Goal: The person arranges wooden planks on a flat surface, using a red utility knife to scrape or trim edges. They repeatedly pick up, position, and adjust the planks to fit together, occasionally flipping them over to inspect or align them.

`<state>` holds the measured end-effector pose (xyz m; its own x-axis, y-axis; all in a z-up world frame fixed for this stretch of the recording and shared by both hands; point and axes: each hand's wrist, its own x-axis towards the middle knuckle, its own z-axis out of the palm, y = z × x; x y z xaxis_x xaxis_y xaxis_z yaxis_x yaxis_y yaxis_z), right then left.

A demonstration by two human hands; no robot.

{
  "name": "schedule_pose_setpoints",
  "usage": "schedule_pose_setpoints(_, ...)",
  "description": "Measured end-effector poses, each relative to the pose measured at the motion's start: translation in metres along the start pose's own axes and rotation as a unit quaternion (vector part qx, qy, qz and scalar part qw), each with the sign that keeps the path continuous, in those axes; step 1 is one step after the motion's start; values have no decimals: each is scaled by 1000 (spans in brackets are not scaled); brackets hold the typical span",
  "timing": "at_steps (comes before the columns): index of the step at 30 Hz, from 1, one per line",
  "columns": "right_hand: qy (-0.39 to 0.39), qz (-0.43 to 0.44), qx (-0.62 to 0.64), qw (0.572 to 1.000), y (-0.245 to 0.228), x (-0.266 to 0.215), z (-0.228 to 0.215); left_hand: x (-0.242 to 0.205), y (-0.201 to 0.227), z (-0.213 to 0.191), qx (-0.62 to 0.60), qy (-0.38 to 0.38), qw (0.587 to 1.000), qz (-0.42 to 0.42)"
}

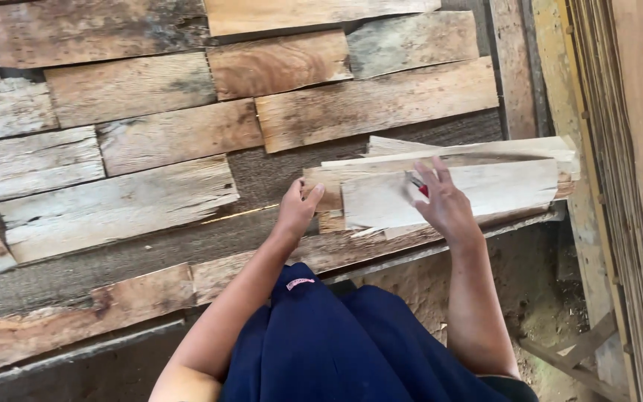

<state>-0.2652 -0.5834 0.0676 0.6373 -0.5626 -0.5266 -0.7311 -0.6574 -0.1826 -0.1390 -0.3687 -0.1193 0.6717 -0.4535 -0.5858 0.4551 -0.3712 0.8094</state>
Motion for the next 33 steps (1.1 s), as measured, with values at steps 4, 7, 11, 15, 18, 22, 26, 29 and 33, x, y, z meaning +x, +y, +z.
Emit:
schedule_pose_setpoints(4, -15, -54, -18, 998, 51, 37, 6, 2, -12, 16, -49, 42, 998, -10)
schedule_pose_setpoints(7, -10, -55, -33, 998, 71, 55, -10, -18, 8, 25, -125, 41, 991, -37)
schedule_pose_setpoints(11, -79, -37, -54, 995, 71, 88, -29, -24, 9, 26, -197, 36, 978, -62)
schedule_pose_setpoints(15, -140, -51, -88, 985, 77, 128, -18, -23, 6, 33, -267, 35, 959, -84)
schedule_pose_setpoints(18, -147, -49, -105, 982, 79, 145, -15, -20, 3, 32, -289, 25, 953, -92)
schedule_pose_setpoints(22, -152, -59, -70, 984, 78, 156, -16, 20, -55, 38, -349, 0, 930, -114)
schedule_pose_setpoints(26, -194, -64, -58, 977, 63, 148, -29, 24, -63, 32, -402, -71, 896, -175)
schedule_pose_setpoints(29, -217, -56, -69, 972, 59, 149, -35, 62, -117, 33, -414, -104, 880, -208)
schedule_pose_setpoints(33, -222, -50, -86, 970, 71, 163, -27, 70, -121, 37, -454, -110, 856, -222)
